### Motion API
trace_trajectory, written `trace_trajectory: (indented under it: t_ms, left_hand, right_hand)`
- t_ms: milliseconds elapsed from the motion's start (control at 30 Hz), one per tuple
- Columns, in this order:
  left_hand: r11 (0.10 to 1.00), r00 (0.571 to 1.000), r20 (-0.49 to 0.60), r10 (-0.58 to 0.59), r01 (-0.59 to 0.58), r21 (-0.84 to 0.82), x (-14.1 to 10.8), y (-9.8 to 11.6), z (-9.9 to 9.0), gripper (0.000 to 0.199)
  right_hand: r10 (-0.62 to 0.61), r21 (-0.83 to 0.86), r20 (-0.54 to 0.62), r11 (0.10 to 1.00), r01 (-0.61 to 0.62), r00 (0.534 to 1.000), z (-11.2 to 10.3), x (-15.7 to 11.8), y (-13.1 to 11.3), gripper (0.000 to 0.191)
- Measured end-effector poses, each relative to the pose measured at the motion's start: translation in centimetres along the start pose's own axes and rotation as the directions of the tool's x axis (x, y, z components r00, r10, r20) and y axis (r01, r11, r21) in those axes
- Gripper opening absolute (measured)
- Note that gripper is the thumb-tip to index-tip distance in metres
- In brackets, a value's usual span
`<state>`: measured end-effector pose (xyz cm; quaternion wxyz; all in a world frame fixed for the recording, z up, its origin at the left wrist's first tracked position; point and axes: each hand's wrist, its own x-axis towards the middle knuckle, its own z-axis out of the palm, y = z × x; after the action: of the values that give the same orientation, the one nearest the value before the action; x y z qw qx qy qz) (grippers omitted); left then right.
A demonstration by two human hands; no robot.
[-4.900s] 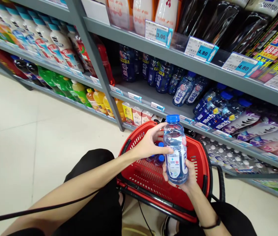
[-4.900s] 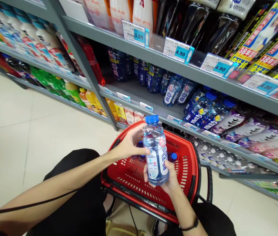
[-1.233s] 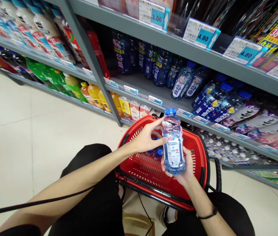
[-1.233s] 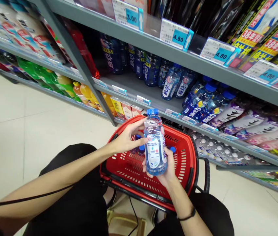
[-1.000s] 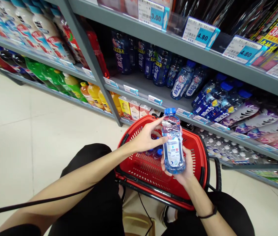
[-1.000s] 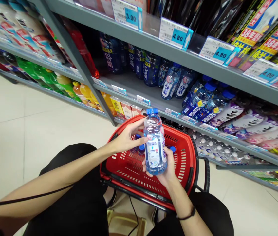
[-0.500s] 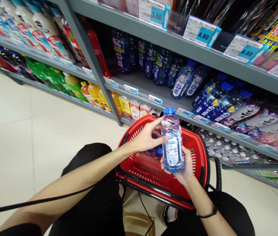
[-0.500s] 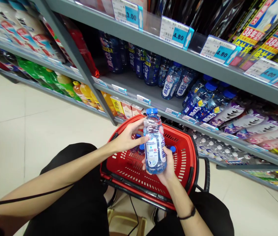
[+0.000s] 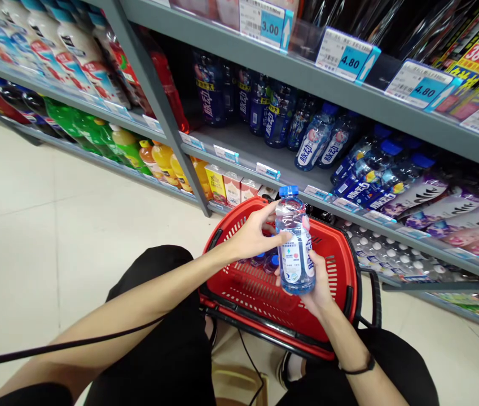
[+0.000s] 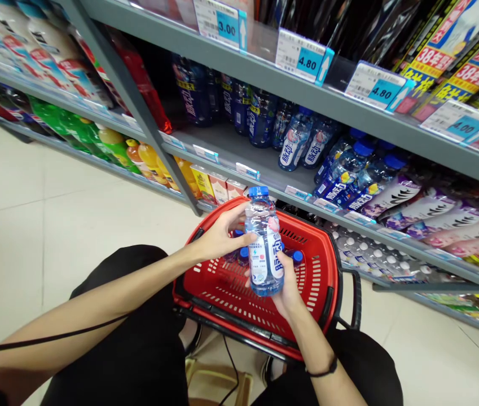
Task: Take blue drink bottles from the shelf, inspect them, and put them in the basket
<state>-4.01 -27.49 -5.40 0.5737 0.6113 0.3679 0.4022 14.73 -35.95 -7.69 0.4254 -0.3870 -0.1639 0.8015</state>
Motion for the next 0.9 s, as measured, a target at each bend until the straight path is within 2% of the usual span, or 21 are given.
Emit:
trace_trajectory:
  t_ms: [233, 433, 667, 767, 900]
  left_hand:
    - [0.999, 0.999, 0.008, 0.035, -0.035, 0.004, 0.1, 0.1, 0.0, 0.075]
    - [0.999, 1.0, 0.001, -0.017, 0.017, -0.045, 0.1, 0.4, 0.2, 0.067]
    - [0.997, 0.999, -0.011, -0.033, 0.032, -0.067, 0.1, 0.3, 0.4, 0.064]
    - [0.997, 0.999, -0.022, -0.03, 0.028, -0.073, 0.2, 0.4, 0.5, 0.062]
    - [0.995, 0.997, -0.053, -0.051, 0.046, -0.084, 0.1, 0.5, 0.7, 0.062]
  right_hand:
    - [-0.011, -0.017, -0.062, 1.0, 0.01, 0.998, 0.2, -0.1, 0.0, 0.058]
    - [-0.042, -0.071, -0.128, 0.997, 0.033, 0.991, 0.1, -0.1, 0.2, 0.055]
    - [-0.019, -0.116, -0.194, 0.993, -0.004, 0.981, -0.1, 0.1, 0.5, 0.066]
    - [-0.075, -0.17, -0.19, 0.985, 0.043, 0.979, -0.5, 0.3, 0.8, 0.062]
    - [-0.232, -0.308, -0.161, 0.935, 0.174, 0.959, -1.0, 0.4, 1.3, 0.052]
